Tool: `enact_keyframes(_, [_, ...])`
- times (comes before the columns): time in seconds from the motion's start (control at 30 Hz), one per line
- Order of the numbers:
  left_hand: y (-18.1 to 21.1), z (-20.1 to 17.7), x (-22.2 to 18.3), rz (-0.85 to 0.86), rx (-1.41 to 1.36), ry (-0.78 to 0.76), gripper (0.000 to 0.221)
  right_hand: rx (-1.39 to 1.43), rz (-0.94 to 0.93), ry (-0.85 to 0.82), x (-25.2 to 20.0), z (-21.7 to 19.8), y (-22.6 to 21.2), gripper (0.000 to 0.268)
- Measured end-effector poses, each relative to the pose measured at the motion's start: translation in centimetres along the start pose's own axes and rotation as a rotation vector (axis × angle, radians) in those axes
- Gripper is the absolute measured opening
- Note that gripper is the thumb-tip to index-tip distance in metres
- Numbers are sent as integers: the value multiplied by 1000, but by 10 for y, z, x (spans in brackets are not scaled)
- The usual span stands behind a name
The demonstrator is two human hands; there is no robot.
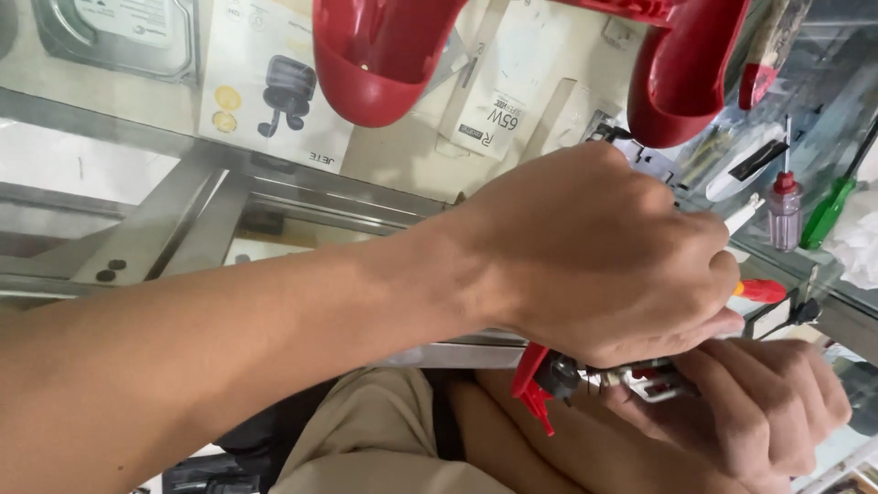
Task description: Disassembling a game controller to remove internal components like the battery and circuit board.
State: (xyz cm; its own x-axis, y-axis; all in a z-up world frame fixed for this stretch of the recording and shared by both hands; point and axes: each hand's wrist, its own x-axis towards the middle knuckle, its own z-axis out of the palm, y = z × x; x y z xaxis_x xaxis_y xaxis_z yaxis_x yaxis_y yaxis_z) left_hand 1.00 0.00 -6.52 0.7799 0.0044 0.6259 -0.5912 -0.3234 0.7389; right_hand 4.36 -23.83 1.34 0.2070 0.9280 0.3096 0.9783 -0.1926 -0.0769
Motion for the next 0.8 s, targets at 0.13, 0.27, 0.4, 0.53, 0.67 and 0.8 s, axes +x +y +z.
enact_keyframes(0.13, [-2, 8, -5, 48, -70, 40, 49, -77, 108, -262, -2, -24, -11, 55])
enact_keyframes(0.27, [3, 18, -8, 16, -200, 12, 48, -131, 186, -53, 6, 2, -28, 33])
enact_keyframes(0.4, [8, 18, -8, 53, -69, -19, 57, -151, 227, 254, -8, 23, -25, 21])
enact_keyframes(0.53, [7, 19, -8, 22, -72, -28, 54, 12, -63, 110, -47, -9, 13, 17])
enact_keyframes(0.67, [7, 16, -7, 24, -99, -80, 57, 132, -157, -136, -80, -55, 47, 13])
enact_keyframes(0.8, [9, 8, 1, -33, -69, -278, 62, 105, -143, -148, -108, -100, 70, 12])
